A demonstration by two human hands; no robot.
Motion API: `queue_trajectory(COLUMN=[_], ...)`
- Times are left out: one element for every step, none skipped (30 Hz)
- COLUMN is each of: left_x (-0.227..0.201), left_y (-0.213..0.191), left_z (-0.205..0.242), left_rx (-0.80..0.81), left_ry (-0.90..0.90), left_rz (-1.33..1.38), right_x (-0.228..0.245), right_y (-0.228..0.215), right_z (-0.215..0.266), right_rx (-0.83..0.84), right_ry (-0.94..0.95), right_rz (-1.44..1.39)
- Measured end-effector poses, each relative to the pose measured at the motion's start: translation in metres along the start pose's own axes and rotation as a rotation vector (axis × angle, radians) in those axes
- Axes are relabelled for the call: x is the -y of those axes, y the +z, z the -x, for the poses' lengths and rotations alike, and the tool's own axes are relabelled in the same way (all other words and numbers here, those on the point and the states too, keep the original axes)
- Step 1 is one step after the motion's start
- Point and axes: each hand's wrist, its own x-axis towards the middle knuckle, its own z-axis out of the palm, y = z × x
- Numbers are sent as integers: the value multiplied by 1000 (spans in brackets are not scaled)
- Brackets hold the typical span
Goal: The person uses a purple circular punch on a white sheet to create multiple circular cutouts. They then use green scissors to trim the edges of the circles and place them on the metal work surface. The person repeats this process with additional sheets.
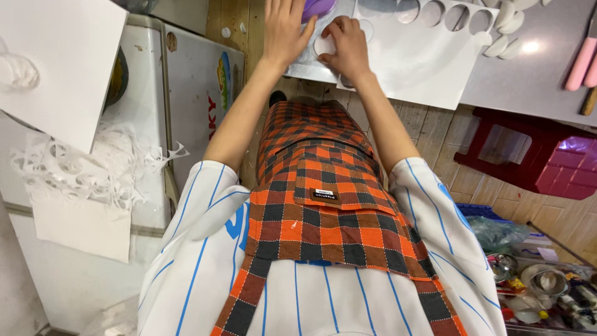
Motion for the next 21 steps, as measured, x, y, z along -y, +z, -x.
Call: queue_trajectory(left_x=[-3, -6, -8, -10, -13, -14, -16, -17, -19, -20, -21, -22, -23, -25, -26, -27, -29, -31, -32, -34, -37], left_y=[-8, -17, -24, -30, -36, -40, -44, -47, -50, -51, -51, -52, -52, -51, -51, -50, -50, -50, -51, -52, -53], left_z=[10, 21, 31, 39, 48, 56, 63, 70, 76, 81, 85, 89, 92, 95, 97, 98, 99, 99, 98, 97, 95], left_rx=[1, 1, 1, 18, 35, 50, 59, 70, 81, 91, 100, 111, 113, 115, 117, 114, 111, 108, 113, 119, 124], left_ry=[-15, -28, -41, -62, -83, -104, -128, -151, -174, -194, -213, -233, -238, -243, -247, -245, -243, -241, -255, -268, -281], left_rz=[12, 27, 42, 49, 56, 62, 69, 77, 85, 87, 89, 92, 90, 89, 87, 95, 103, 111, 126, 142, 158], right_x=[-5, -11, -15, -19, -22, -25, -28, -31, -34, -38, -41, -44, -45, -47, -47, -47, -47, -46, -45, -44, -43], right_y=[3, 4, 5, 8, 11, 15, 19, 23, 26, 29, 32, 34, 37, 38, 39, 40, 39, 38, 35, 32, 27], right_z=[-2, -5, -7, -9, -10, -13, -16, -18, -20, -23, -25, -26, -29, -31, -32, -33, -34, -35, -37, -39, -41], right_rx=[32, 64, 95, 119, 143, 166, 186, 206, 225, 252, 278, 305, 313, 320, 327, 331, 335, 338, 376, 414, 452], right_ry=[-9, -16, -24, -14, -5, 3, 13, 26, 38, 61, 84, 108, 102, 97, 91, 86, 80, 75, 111, 148, 186], right_rz=[12, 27, 42, 54, 66, 78, 88, 98, 108, 112, 116, 121, 151, 182, 213, 237, 260, 283, 286, 289, 291])
